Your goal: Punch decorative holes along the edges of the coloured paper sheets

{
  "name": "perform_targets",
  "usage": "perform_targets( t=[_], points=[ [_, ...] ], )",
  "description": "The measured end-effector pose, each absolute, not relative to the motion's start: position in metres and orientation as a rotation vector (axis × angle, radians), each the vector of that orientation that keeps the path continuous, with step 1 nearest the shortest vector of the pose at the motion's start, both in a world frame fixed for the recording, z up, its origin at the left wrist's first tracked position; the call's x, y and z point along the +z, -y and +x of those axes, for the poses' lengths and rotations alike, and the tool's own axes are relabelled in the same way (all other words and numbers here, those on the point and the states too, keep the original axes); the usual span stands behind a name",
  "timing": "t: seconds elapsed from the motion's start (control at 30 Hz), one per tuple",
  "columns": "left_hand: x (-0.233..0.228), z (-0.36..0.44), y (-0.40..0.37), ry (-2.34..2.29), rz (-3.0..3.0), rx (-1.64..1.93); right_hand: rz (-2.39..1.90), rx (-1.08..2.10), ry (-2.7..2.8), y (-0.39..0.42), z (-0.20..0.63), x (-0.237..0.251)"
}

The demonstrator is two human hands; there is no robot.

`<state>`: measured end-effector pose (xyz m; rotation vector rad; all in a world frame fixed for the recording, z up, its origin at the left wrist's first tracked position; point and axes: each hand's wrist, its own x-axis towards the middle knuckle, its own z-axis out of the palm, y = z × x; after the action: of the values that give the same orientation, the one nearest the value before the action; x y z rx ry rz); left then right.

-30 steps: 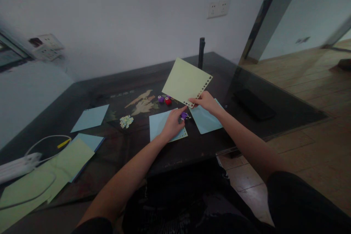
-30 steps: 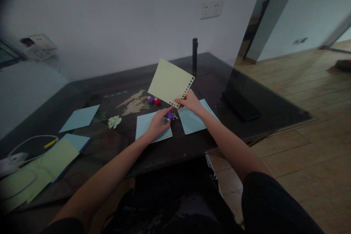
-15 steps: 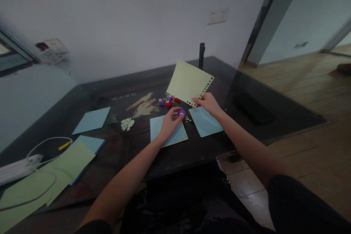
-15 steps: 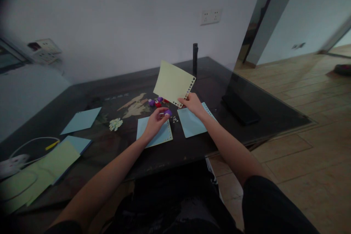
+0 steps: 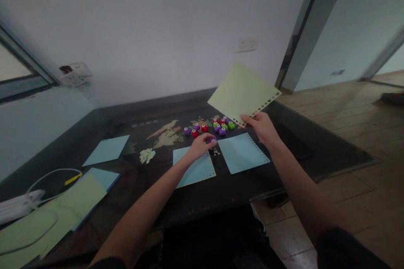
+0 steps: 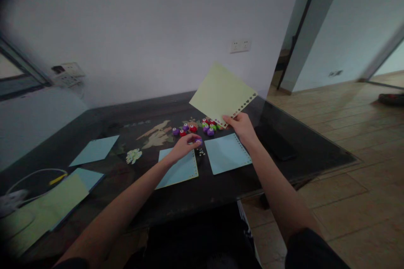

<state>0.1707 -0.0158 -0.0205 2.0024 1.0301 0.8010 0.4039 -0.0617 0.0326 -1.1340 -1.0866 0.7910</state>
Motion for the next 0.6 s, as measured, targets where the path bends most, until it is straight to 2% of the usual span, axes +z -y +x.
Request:
perform_targets(
  t=[0.33,0.6],
  points=[
    [-0.031,0.214,-0.031,-1.243,2.151,0.721,-1.13,0.866,0.937,0.077,0.426,-0.012],
    [-0.035,0.224,-0.038,-1.365,2.295,0.621,-1.133,0.818,0.936,0.081,0.431,-0.016]
  ],
)
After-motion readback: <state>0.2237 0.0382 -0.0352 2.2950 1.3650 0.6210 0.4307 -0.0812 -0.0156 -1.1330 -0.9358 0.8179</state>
